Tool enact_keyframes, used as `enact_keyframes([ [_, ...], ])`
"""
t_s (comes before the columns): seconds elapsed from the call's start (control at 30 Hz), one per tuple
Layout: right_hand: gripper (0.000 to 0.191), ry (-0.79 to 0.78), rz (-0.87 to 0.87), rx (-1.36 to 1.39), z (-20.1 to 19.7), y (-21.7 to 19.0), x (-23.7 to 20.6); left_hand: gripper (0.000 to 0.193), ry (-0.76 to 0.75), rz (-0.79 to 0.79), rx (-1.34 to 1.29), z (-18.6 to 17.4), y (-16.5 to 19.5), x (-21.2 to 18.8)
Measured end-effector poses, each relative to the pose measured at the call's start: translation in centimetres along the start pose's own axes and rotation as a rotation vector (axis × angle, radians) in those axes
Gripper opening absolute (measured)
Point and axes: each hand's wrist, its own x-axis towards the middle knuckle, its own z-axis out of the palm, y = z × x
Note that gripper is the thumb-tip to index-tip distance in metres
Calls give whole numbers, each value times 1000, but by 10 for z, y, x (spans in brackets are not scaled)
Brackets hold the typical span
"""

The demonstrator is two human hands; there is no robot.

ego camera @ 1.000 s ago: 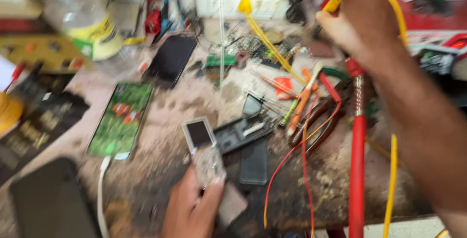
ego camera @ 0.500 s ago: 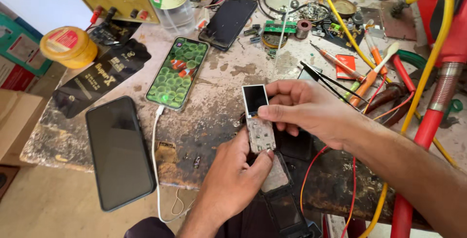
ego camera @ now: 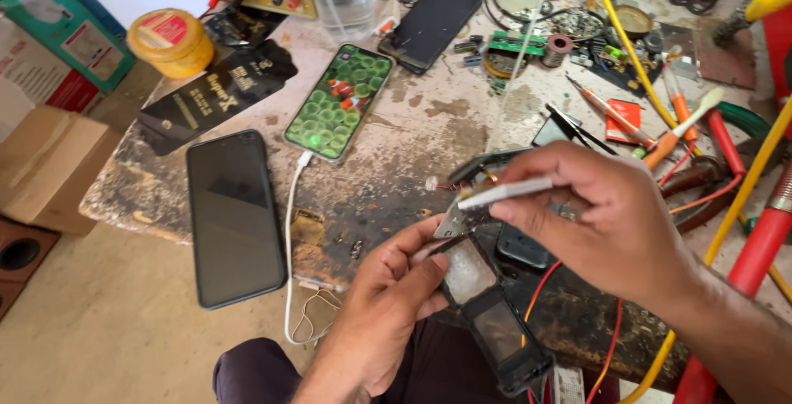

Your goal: The person disassembles a feature phone on a cluttered repair bench, prying off the back cover and lifting out the internal board with tweezers and a screwdriver. They press the keypad to test the phone, then use a screwdriver to work on the phone's internal components and reattach parts.

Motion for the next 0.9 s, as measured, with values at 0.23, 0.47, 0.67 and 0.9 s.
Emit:
enact_keyframes([
  [0.23,31,-73,-369,-318,4,7,-5,44,75,132,-197,-2,-2,-4],
  [0.47,41,-197,-495,-389,5,15,-1,51,90,223,-287,-4,4,-7],
  [0.67,45,-226,-510,-369,9,12,1,47,146,278,-261,-2,-4,-7],
  [0.9,63,-354,-571,-410,9,10,5,51,186,270,-239,-4,-5,-8],
])
